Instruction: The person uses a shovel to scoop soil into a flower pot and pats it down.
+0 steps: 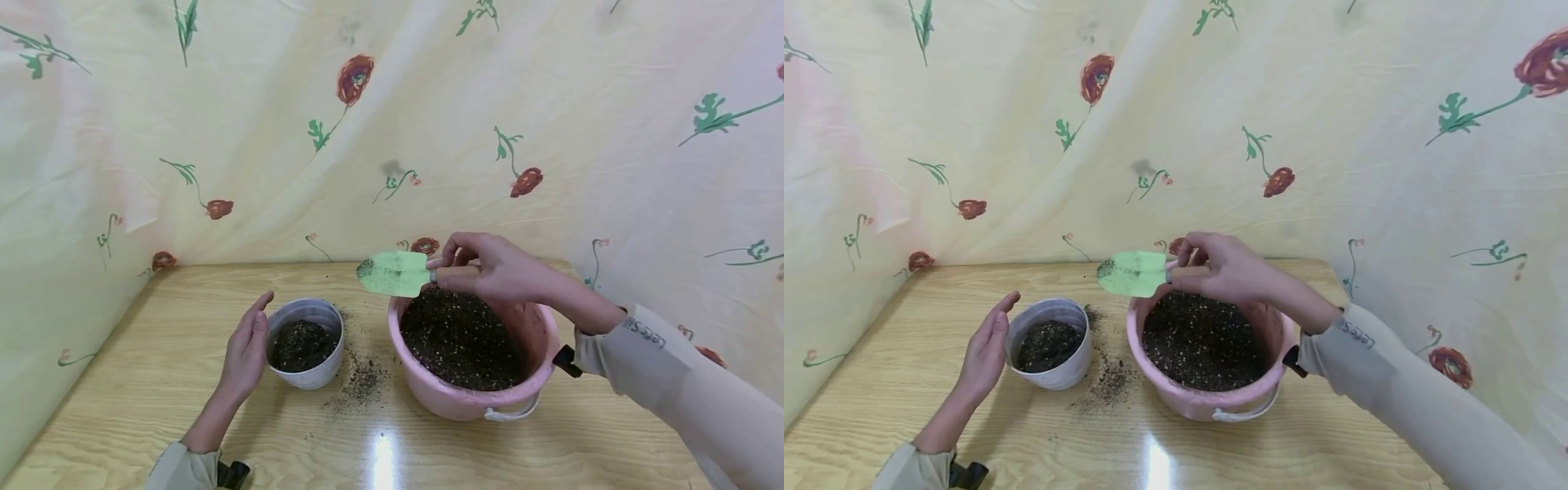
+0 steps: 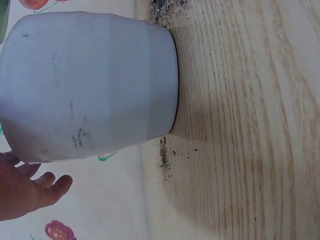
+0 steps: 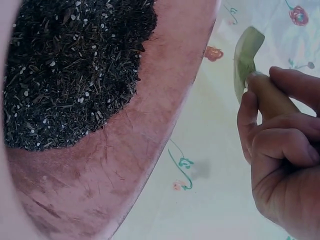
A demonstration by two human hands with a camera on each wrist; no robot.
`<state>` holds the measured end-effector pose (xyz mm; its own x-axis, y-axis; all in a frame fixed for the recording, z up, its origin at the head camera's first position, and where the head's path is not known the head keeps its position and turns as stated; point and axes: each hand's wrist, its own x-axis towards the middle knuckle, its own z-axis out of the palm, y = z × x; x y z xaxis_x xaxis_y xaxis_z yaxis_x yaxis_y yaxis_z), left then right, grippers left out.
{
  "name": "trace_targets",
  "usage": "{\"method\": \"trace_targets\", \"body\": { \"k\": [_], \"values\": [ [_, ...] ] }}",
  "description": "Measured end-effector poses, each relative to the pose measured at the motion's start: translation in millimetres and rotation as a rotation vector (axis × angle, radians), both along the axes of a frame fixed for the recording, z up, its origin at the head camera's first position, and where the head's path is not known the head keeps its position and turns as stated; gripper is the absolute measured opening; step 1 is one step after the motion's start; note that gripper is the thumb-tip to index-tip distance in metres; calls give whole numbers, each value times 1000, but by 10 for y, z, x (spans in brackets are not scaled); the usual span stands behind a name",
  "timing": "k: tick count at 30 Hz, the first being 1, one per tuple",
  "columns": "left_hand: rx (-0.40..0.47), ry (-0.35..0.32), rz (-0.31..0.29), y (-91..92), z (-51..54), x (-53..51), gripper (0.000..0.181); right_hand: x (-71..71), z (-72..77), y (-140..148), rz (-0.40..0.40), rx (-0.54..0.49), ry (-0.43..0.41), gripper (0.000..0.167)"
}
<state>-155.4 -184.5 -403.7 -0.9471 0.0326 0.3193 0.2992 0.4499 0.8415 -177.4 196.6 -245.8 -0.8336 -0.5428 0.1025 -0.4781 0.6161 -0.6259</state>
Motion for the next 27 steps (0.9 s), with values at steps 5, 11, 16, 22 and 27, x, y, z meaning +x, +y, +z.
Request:
{"method": "trace_targets", "body": {
  "k": [5, 11, 16, 22, 27],
  "values": [
    [-5, 17, 20, 0, -12, 4, 43, 37, -8, 24, 14, -58, -16, 14],
    [-30, 50, 50, 2, 5, 3, 41, 58, -27, 51, 11, -45, 32, 14],
    [-46, 95, 60, 21, 41, 9, 40, 58, -26, 102, 10, -21, 49, 11],
    [-35, 294, 26, 124, 128, 32, 35, 65, -30, 235, -9, 38, 65, 11],
    [-9, 460, -66, 319, 252, 92, 35, 81, -101, 388, 11, 49, 86, 11]
  ]
}}
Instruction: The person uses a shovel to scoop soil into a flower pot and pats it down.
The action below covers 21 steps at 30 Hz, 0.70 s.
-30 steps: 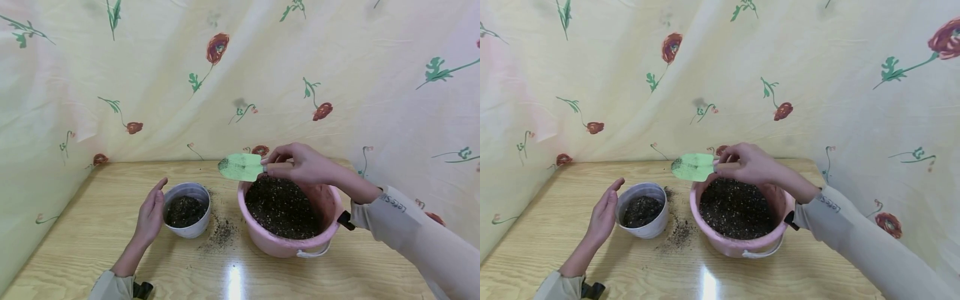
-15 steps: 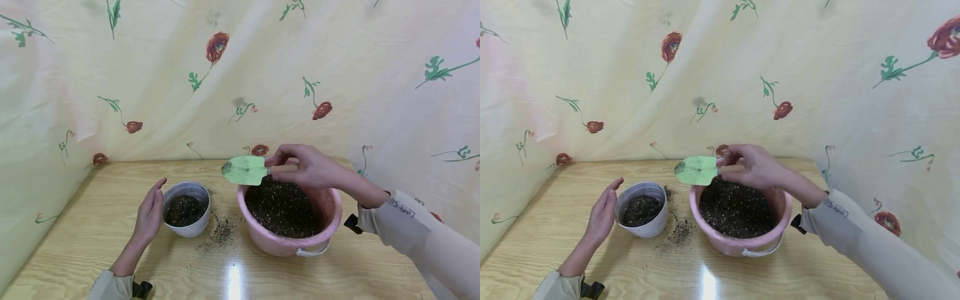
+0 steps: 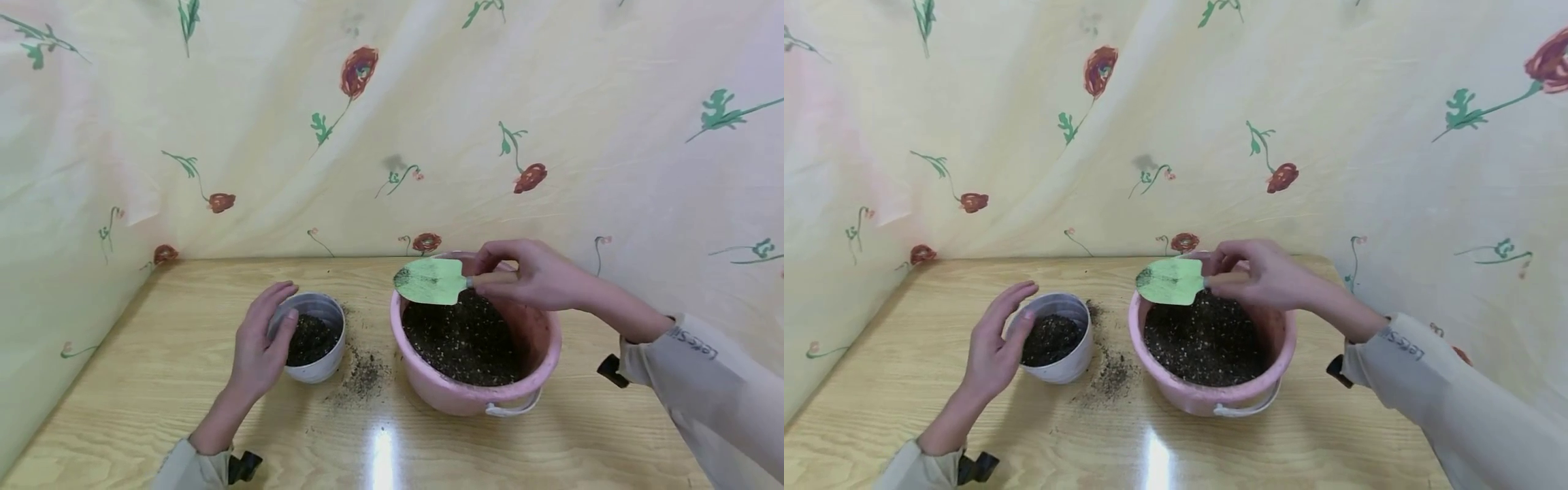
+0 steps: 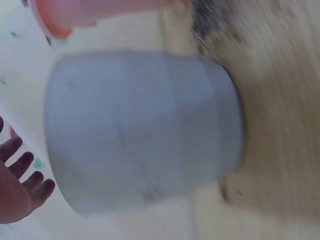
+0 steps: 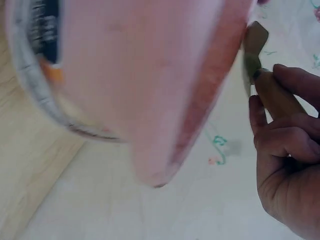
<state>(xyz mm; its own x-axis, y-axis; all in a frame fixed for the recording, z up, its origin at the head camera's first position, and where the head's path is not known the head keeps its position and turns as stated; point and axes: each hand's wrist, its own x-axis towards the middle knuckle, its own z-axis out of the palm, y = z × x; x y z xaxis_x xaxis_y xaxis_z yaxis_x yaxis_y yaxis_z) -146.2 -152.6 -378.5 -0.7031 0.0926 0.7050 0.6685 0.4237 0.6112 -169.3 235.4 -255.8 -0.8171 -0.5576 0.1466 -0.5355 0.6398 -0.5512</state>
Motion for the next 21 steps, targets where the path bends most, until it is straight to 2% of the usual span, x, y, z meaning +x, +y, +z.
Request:
{"method": "trace_targets", "body": {
  "k": [7, 12, 16, 21],
  "values": [
    [13, 0, -149, 352, 143, 63, 33, 52, -74, 169, 34, -33, 66, 15],
    [-11, -37, -252, 617, 152, 52, 35, 96, -113, 254, 35, -53, 74, 18],
    [-55, -65, -295, 820, 137, 34, 37, 112, -155, 297, 28, -58, 32, 15],
    [-111, -90, -313, 1034, 120, -14, 40, 116, -224, 329, 18, -30, -10, 10]
  ]
}}
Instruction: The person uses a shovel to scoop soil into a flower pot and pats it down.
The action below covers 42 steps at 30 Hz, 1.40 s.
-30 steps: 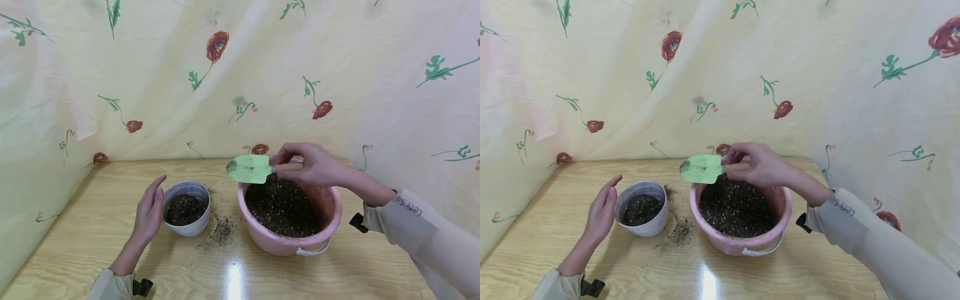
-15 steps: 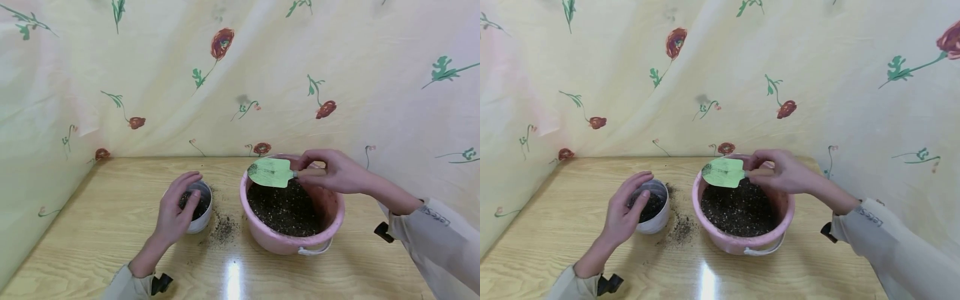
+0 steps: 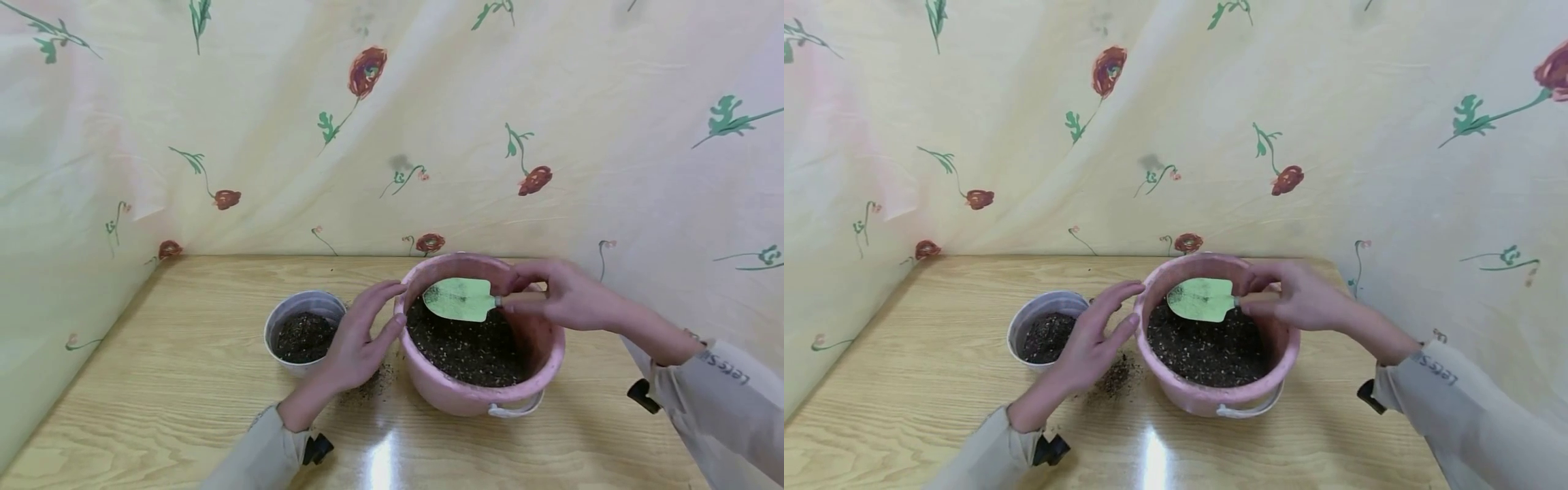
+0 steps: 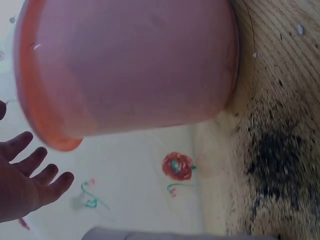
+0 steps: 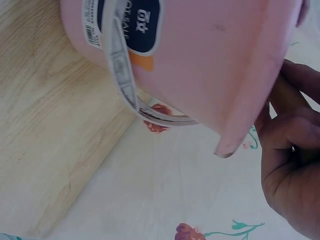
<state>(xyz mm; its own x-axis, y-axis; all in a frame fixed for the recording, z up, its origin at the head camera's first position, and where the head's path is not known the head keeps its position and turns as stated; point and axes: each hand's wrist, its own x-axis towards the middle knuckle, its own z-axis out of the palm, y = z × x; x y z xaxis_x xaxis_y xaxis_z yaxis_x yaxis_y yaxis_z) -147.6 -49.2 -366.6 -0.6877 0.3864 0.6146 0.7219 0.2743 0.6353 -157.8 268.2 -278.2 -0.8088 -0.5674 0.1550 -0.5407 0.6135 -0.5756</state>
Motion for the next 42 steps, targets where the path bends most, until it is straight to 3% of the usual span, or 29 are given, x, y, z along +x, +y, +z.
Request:
{"method": "trace_targets", "body": {
  "k": [7, 12, 21, 29, 37, 42],
  "values": [
    [-82, -152, 20, 140, -70, -62, 51, -32, -61, 60, 34, 25, 33, 15],
    [-57, -227, -19, 161, -129, -94, 58, -17, 15, 176, 80, 68, 68, 20],
    [-18, -224, -61, 167, -181, -95, 60, 17, 171, 217, 166, 218, -10, 22],
    [-10, -231, -78, 175, -200, -104, 61, 24, 297, 186, 126, 383, -36, 25],
    [4, -234, -83, 182, -228, -114, 70, 1, 149, 58, 137, 405, 25, 24],
    [11, -230, -86, 193, -225, -114, 73, -28, 35, 15, 142, 357, 8, 24]
  ]
}}
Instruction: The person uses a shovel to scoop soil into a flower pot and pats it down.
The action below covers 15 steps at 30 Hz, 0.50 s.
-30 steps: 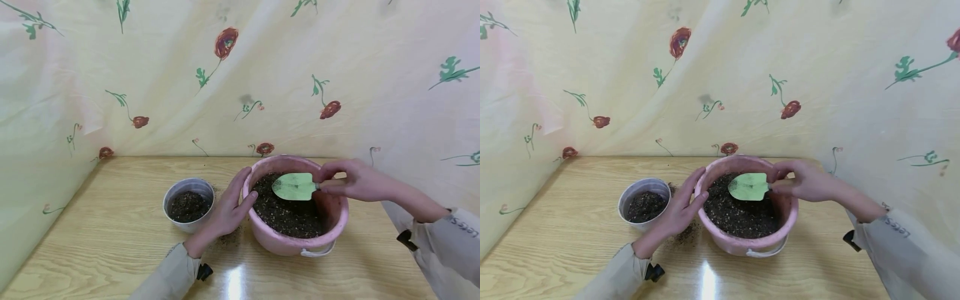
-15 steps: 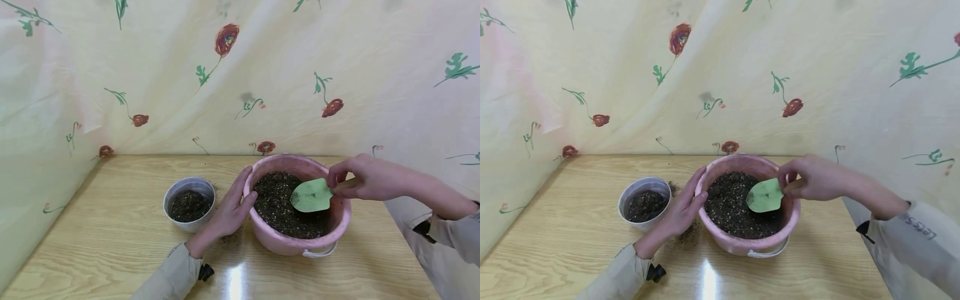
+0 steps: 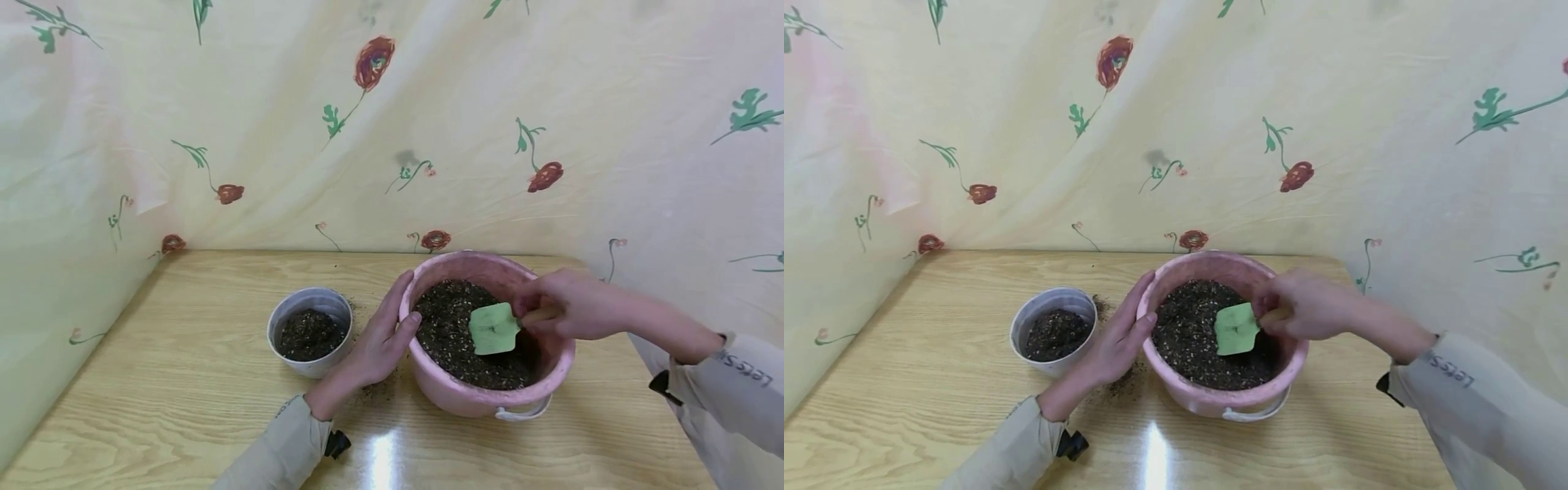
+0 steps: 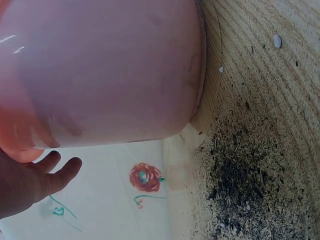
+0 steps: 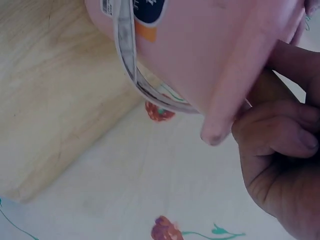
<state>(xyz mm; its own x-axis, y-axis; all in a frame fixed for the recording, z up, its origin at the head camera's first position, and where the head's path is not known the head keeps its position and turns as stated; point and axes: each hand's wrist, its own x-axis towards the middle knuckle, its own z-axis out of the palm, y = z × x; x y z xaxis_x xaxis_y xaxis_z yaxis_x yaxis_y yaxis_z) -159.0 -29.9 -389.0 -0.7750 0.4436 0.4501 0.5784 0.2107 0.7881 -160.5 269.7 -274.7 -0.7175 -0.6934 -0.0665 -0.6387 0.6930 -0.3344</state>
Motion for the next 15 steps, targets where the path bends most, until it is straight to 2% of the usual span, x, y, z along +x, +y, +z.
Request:
{"method": "trace_targets", "body": {
  "k": [3, 11, 15],
  "values": [
    [7, 1, -5, 3, 1, -4, 74, -9, -20, -20, 0, -23, -11, 22],
    [18, -6, -8, 5, -11, -12, 70, -8, -47, -99, -55, 10, 9, 15],
    [13, -21, -16, 5, -13, -5, 71, -17, -64, -123, -64, -11, -21, 15]
  ]
}}
